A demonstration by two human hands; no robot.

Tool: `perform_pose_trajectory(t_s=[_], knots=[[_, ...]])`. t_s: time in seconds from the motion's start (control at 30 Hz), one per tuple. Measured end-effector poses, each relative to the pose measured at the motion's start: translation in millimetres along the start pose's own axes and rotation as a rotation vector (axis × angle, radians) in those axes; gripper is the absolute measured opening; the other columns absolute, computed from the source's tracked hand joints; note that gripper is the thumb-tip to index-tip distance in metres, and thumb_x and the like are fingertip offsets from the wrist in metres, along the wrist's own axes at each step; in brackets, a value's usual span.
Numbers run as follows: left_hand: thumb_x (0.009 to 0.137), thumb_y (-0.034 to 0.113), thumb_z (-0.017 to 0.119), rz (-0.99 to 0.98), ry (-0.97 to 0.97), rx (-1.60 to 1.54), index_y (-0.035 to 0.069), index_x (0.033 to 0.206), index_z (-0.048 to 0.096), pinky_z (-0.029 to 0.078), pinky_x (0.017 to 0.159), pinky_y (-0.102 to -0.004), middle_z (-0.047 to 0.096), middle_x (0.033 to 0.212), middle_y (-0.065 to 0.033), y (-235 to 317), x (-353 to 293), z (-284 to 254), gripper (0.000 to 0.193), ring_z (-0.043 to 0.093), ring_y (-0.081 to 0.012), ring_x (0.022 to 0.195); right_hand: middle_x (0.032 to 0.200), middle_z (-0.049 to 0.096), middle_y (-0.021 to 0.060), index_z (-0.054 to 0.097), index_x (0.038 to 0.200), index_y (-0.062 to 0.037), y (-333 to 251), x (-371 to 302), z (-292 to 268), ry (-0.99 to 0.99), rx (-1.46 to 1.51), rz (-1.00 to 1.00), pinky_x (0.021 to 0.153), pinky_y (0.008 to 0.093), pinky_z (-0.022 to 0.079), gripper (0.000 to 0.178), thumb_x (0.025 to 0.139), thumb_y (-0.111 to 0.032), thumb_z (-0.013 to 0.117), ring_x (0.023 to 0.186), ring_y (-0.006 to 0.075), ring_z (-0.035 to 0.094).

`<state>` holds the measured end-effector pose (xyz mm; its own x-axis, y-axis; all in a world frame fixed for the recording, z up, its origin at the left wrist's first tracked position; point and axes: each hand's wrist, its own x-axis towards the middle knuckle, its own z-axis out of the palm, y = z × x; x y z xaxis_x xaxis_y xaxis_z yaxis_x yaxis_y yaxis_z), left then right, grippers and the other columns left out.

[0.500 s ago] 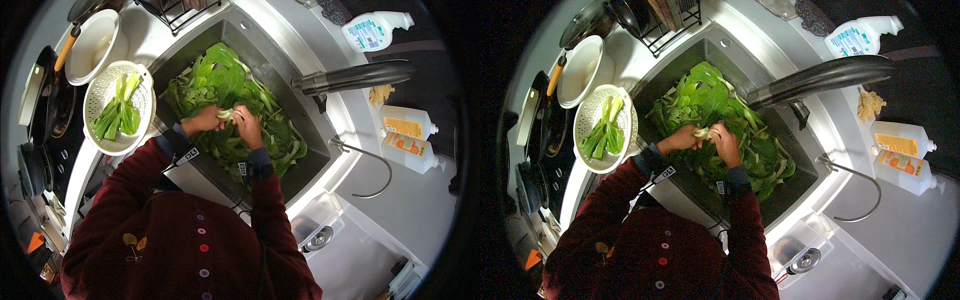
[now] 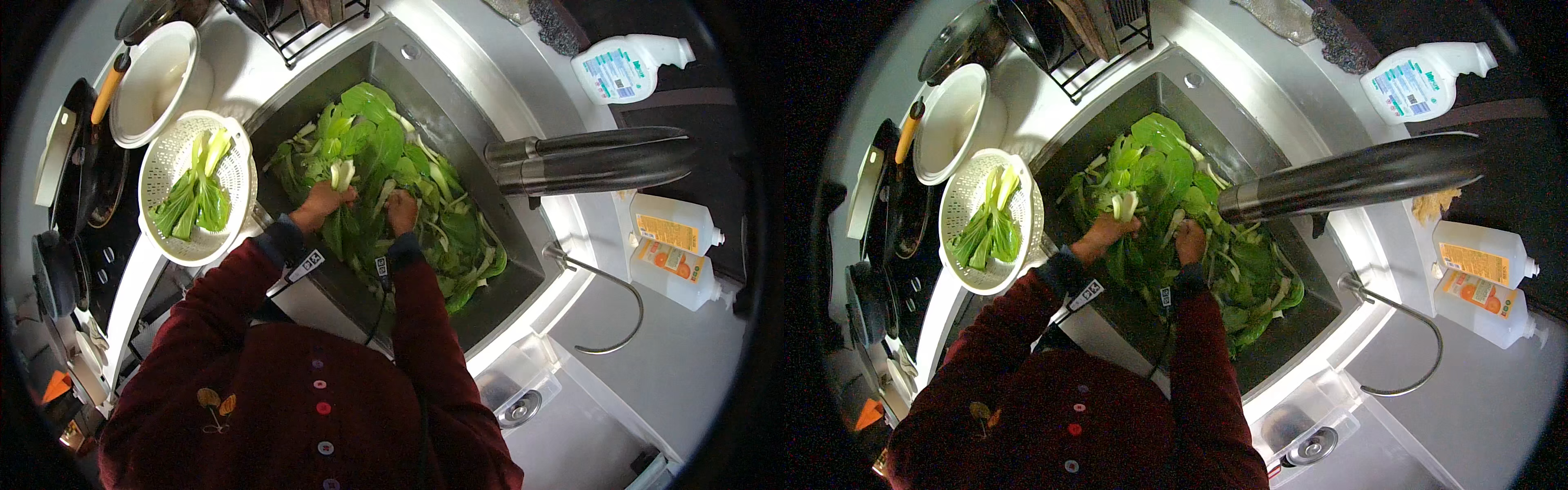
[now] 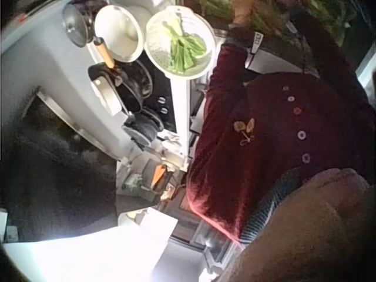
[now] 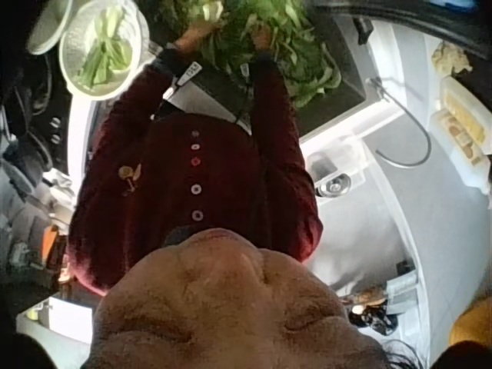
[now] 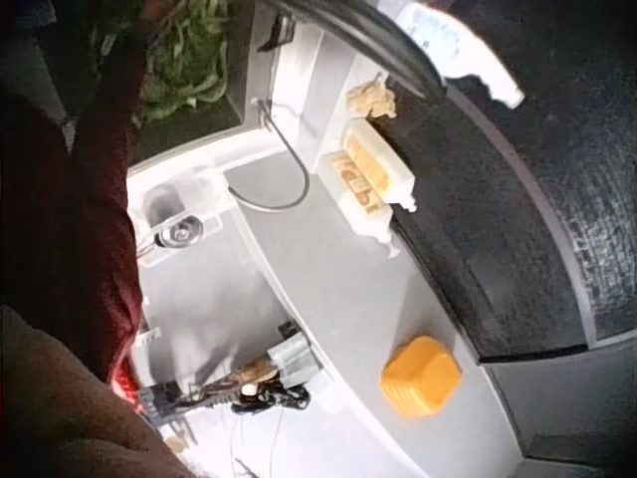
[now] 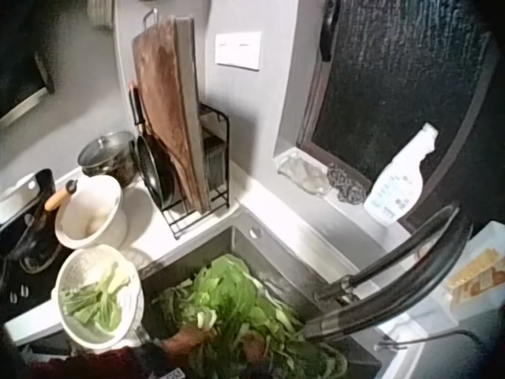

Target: The person washes leafy green vegetables in a kitchen sink filled with water. They repeatedly pick up leaves, rinse them under running water, and place them into a white colander on the counter. The person also discards some trimmings into a nearby bin.

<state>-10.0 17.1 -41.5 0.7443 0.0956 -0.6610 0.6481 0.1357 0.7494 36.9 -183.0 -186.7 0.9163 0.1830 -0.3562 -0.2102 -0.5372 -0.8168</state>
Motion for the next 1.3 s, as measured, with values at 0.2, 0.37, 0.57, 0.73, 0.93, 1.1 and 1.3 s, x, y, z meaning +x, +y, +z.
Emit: perform_pose_trajectory(t_s=[0.2, 0.37, 0.57, 0.73, 0.93, 1.1, 1.3], knots=[[0.075, 0.022, 0.067, 0.026, 0.006, 0.140, 0.002, 0.087, 0.062, 0.044, 0.066, -0.0293, 0.063, 0.079, -0.0042, -19, 11, 23, 0.023, 0.057, -0.0126, 0.072, 0.093, 0.058, 0.0115, 0.046, 0.118, -0.0033, -28, -6, -25, -0.032, 0.128, 0.054, 0.065, 0.0387, 0.047, 0.045, 0.086, -0.035, 0.052, 0.075, 0.0209, 0.056], [0.075, 0.022, 0.068, -0.050, 0.059, 0.131, 0.002, 0.092, 0.062, 0.044, 0.067, -0.0300, 0.063, 0.082, -0.0047, -23, 13, 20, 0.026, 0.057, -0.0135, 0.074, 0.093, 0.054, 0.0148, 0.047, 0.114, -0.0017, -31, 7, 20, -0.087, 0.187, -0.112, 0.068, 0.0410, 0.045, 0.046, 0.085, -0.036, 0.055, 0.078, 0.0246, 0.055], [0.075, 0.028, 0.068, 0.050, 0.045, 0.136, 0.002, 0.096, 0.060, 0.044, 0.067, -0.0314, 0.062, 0.087, -0.0064, -4, -1, 17, 0.034, 0.057, -0.0171, 0.074, 0.085, 0.056, 0.0144, 0.048, 0.111, -0.0018, -75, -11, -13, -0.076, 0.201, -0.106, 0.065, 0.0410, 0.044, 0.037, 0.087, -0.030, 0.052, 0.075, 0.0263, 0.055], [0.073, 0.029, 0.068, 0.058, -0.080, 0.361, -0.003, 0.098, 0.058, 0.044, 0.064, -0.0313, 0.062, 0.084, -0.0073, 29, -28, 46, 0.041, 0.056, -0.0165, 0.072, 0.083, 0.058, 0.0154, 0.049, 0.109, -0.0032, -109, -41, -45, -0.059, 0.342, -0.030, 0.058, 0.0432, 0.044, 0.029, 0.086, -0.021, 0.053, 0.067, 0.0272, 0.057], [0.070, 0.026, 0.070, 0.046, -0.231, 0.529, 0.000, 0.096, 0.058, 0.042, 0.064, -0.0326, 0.061, 0.084, -0.0092, 33, -34, 43, 0.039, 0.055, -0.0182, 0.072, 0.071, 0.056, 0.0182, 0.053, 0.101, -0.0043, -105, -64, -33, 0.157, -0.149, -0.299, 0.051, 0.0411, 0.043, 0.018, 0.085, -0.012, 0.051, 0.058, 0.0333, 0.056], [0.068, 0.024, 0.071, -0.060, -0.293, 0.448, 0.001, 0.097, 0.058, 0.042, 0.067, -0.0317, 0.060, 0.089, -0.0085, 29, -35, 33, 0.039, 0.055, -0.0174, 0.078, 0.061, 0.050, 0.0182, 0.056, 0.096, -0.0049, -88, -53, -23, 0.323, -0.318, -0.461, 0.045, 0.0415, 0.039, 0.024, 0.090, -0.026, 0.047, 0.049, 0.0327, 0.050], [0.064, 0.021, 0.073, 0.071, -0.141, 0.365, -0.002, 0.084, 0.062, 0.042, 0.058, -0.0308, 0.061, 0.071, -0.0054, 18, -29, 36, 0.032, 0.054, -0.0143, 0.061, 0.054, 0.048, 0.0118, 0.058, 0.092, -0.0041, -75, -49, -15, 0.116, 0.255, -0.353, 0.043, 0.0377, 0.039, 0.027, 0.090, -0.029, 0.048, 0.044, 0.0241, 0.048]])
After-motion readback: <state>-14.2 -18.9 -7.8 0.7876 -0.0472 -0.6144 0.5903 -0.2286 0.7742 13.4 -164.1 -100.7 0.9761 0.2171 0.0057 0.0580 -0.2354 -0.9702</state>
